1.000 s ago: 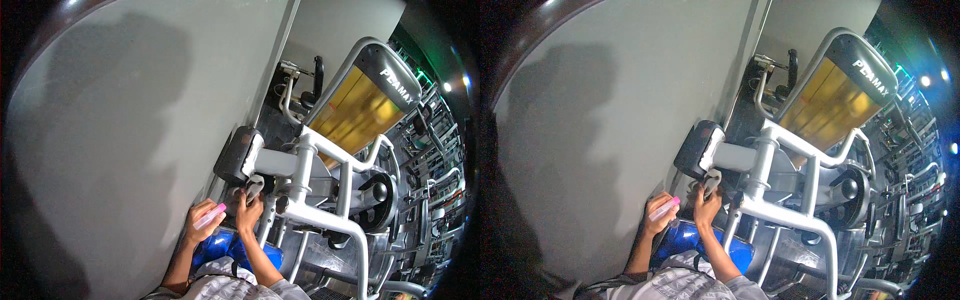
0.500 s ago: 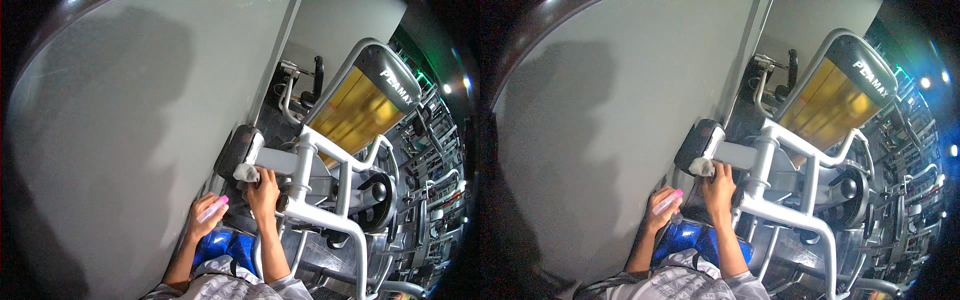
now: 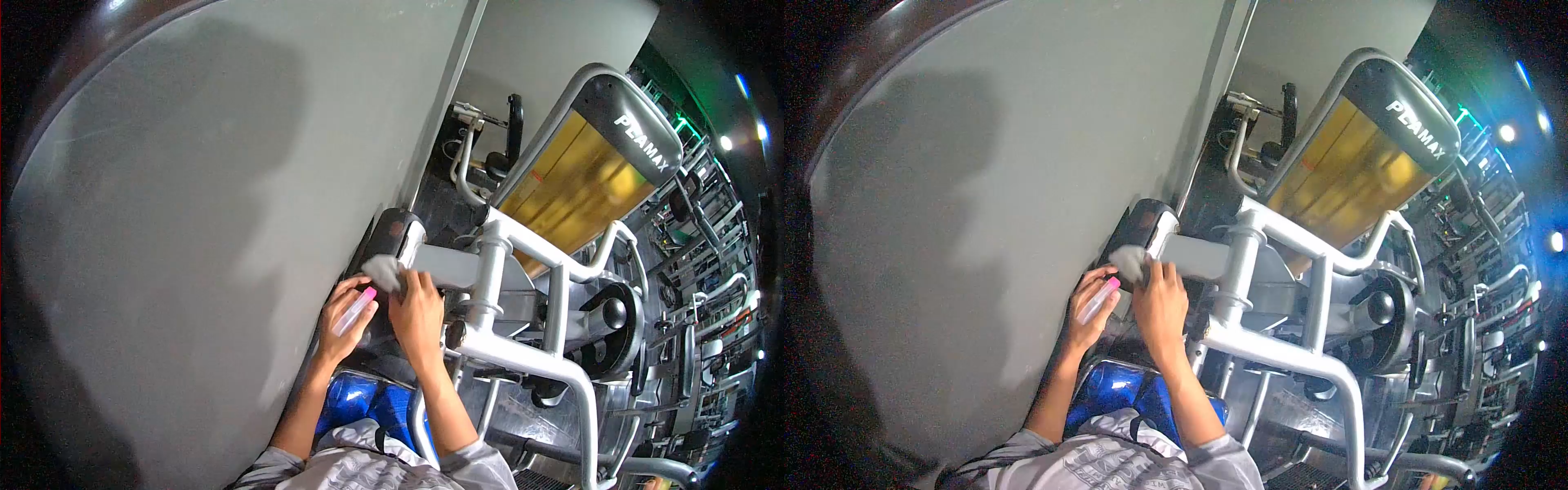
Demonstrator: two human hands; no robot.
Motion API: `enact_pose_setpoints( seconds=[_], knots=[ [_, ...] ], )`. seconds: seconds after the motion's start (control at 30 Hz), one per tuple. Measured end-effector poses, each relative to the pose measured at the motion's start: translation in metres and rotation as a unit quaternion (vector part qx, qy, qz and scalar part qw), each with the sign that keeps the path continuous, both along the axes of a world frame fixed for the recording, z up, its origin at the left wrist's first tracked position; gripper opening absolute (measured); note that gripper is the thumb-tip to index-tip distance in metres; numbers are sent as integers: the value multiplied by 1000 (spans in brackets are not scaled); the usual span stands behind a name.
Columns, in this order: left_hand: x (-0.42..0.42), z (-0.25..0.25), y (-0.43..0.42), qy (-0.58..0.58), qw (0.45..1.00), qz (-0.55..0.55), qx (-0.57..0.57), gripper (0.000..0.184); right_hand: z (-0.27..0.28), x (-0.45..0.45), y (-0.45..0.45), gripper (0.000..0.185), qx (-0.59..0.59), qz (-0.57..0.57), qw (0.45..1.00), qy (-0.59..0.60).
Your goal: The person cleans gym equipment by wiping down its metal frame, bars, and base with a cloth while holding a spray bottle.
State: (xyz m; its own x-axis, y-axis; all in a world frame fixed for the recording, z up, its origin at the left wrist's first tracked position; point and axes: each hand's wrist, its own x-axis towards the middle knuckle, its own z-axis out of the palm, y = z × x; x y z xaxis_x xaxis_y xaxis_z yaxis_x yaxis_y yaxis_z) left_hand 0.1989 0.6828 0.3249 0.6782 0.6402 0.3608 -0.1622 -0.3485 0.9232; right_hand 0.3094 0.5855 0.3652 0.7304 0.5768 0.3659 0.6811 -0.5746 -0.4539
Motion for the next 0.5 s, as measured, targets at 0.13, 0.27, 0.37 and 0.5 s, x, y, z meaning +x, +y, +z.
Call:
enact_pose_setpoints(
  seconds=[0.13,0.27,0.37,0.5],
  knots=[
    [1,-6,0,1,1000,7,21,21,2,-12,-28,47,24,71,992,98],
    [1,2,-4,-7,1000,7,6,23,4,2,-7,52,98,48,993,53],
    [3,1,-3,-14,1000,10,4,23,-8,6,5,56,112,33,992,40],
    [-1,-3,-3,8,1000,10,4,22,-24,-4,-15,59,103,62,992,45]
  ],
)
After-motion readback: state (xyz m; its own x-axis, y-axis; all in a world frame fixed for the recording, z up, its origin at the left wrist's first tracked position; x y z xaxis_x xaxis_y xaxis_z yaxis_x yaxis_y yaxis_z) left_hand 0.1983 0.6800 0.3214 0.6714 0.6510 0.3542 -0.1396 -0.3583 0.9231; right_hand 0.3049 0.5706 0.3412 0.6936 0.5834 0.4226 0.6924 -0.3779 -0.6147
